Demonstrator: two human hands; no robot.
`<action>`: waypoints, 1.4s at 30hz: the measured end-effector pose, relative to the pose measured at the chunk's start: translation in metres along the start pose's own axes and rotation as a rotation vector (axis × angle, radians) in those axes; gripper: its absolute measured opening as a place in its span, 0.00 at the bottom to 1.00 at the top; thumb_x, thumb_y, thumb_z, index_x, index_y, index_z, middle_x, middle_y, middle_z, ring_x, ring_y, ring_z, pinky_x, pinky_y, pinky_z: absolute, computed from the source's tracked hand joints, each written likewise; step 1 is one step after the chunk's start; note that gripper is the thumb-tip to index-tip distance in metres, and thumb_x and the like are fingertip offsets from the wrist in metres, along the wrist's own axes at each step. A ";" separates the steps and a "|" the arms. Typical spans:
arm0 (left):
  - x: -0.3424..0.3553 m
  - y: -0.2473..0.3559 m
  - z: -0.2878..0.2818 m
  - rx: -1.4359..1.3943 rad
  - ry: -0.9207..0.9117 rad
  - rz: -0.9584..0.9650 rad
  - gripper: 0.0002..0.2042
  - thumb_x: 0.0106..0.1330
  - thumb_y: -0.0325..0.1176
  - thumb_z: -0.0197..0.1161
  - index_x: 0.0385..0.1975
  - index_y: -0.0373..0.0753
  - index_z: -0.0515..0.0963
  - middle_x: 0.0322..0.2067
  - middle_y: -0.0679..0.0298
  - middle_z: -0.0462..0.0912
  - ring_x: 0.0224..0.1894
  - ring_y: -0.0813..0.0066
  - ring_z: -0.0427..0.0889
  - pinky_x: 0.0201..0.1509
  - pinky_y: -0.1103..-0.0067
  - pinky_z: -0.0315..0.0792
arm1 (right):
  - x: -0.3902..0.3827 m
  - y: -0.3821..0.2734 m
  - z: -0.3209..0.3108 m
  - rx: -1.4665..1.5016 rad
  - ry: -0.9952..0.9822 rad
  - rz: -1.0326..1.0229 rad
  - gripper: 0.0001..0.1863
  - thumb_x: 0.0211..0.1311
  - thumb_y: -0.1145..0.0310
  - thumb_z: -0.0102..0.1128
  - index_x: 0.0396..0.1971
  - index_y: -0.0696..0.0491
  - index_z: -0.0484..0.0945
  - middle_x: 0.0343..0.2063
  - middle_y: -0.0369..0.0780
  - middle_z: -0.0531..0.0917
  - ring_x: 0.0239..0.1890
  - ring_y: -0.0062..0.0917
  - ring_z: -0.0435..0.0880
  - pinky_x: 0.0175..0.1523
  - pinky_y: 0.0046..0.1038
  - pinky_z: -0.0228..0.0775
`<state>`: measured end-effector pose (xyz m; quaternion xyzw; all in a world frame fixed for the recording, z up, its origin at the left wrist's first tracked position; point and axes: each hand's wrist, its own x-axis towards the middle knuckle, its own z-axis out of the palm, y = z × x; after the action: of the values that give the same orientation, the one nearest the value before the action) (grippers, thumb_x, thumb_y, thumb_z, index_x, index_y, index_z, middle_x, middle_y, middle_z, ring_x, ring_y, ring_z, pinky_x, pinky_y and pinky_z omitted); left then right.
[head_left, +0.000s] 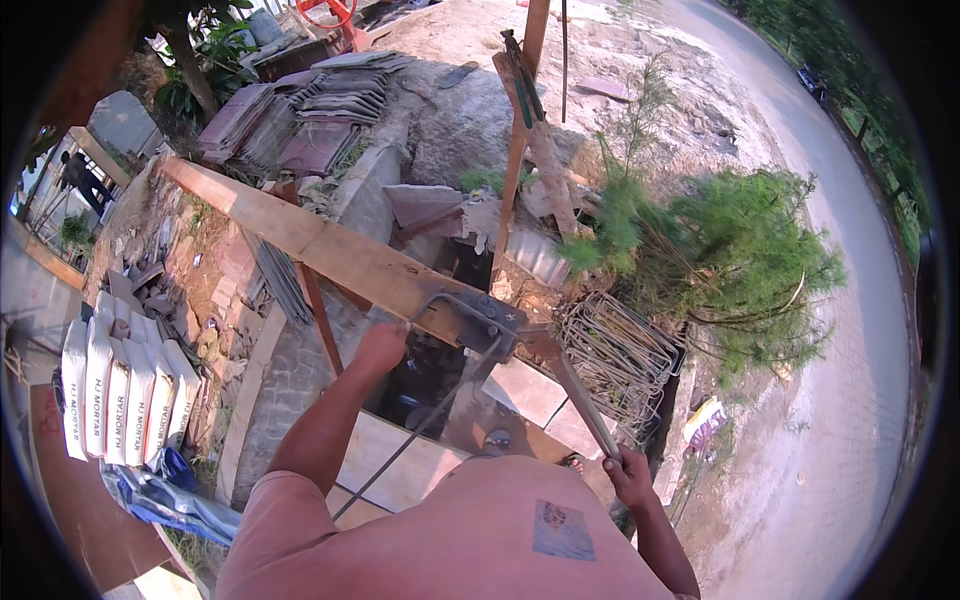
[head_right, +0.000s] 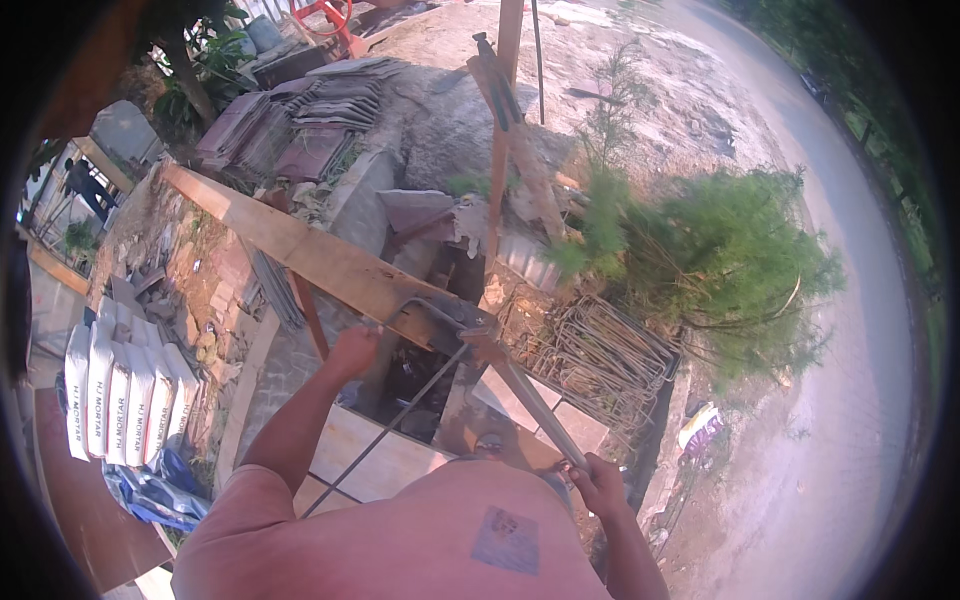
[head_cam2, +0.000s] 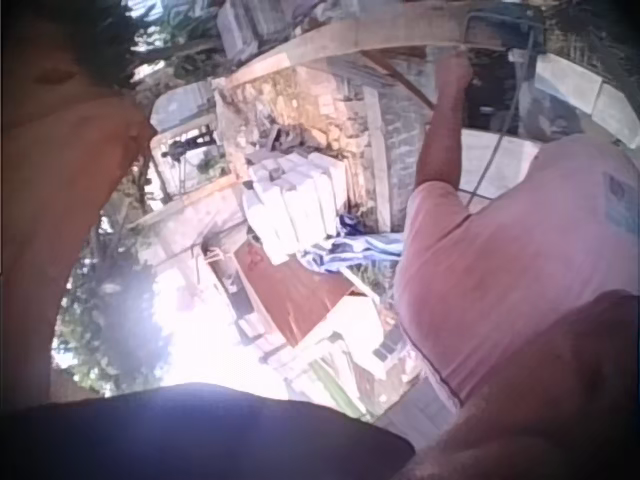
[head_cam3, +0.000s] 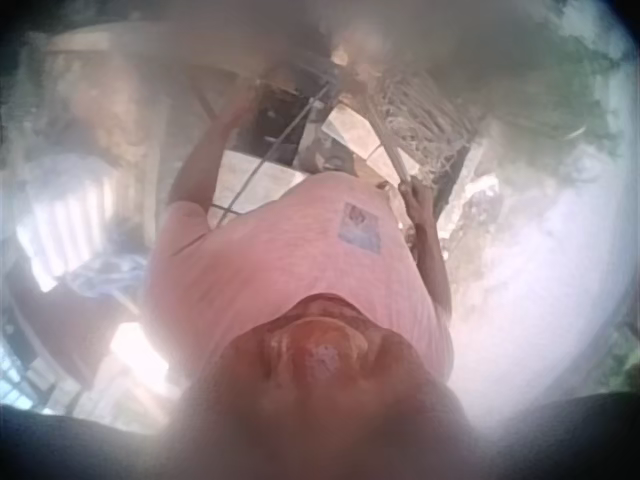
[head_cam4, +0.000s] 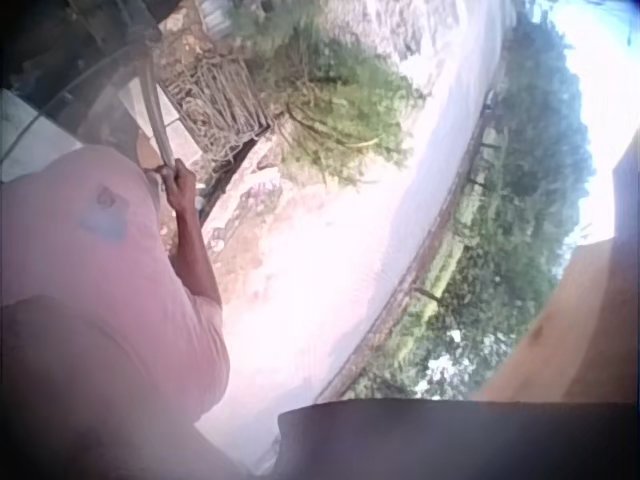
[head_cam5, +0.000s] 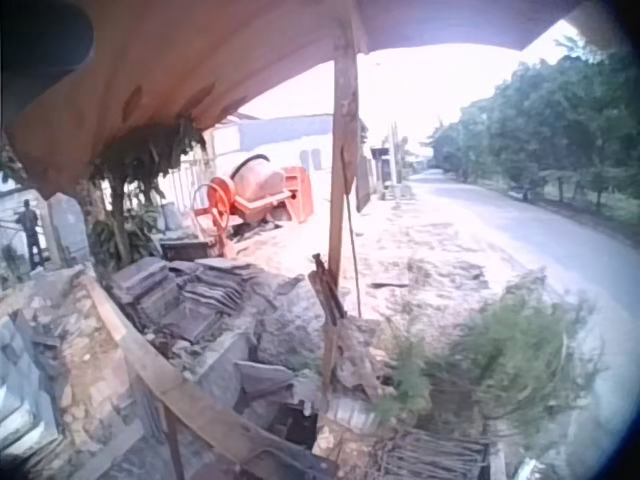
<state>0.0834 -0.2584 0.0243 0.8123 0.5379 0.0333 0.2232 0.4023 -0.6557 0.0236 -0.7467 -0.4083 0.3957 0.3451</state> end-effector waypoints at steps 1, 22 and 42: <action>0.000 0.006 -0.005 0.032 0.005 0.010 0.23 0.71 0.47 0.45 0.33 0.31 0.80 0.33 0.41 0.80 0.40 0.39 0.78 0.45 0.54 0.70 | 0.001 0.002 0.001 -0.083 -0.024 0.060 0.23 0.63 0.47 0.56 0.32 0.56 0.80 0.16 0.37 0.75 0.22 0.21 0.73 0.29 0.28 0.65; 0.007 0.001 0.004 -0.217 -0.024 -0.009 0.24 0.71 0.49 0.48 0.25 0.33 0.78 0.23 0.48 0.79 0.30 0.48 0.79 0.38 0.61 0.70 | -0.008 0.020 0.035 -0.189 0.098 0.176 0.28 0.64 0.45 0.54 0.23 0.58 0.74 0.12 0.39 0.71 0.18 0.24 0.70 0.25 0.32 0.62; 0.021 -0.036 0.025 -0.690 -0.192 -0.086 0.25 0.70 0.48 0.52 0.18 0.32 0.77 0.14 0.62 0.73 0.18 0.75 0.71 0.25 0.74 0.65 | -0.012 0.015 -0.002 -0.106 -0.064 0.319 0.34 0.63 0.38 0.52 0.23 0.60 0.75 0.15 0.38 0.72 0.21 0.23 0.71 0.28 0.32 0.64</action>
<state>0.0687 -0.2367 -0.0168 0.6651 0.5051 0.1272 0.5351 0.4045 -0.6724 0.0156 -0.8063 -0.3158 0.4469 0.2248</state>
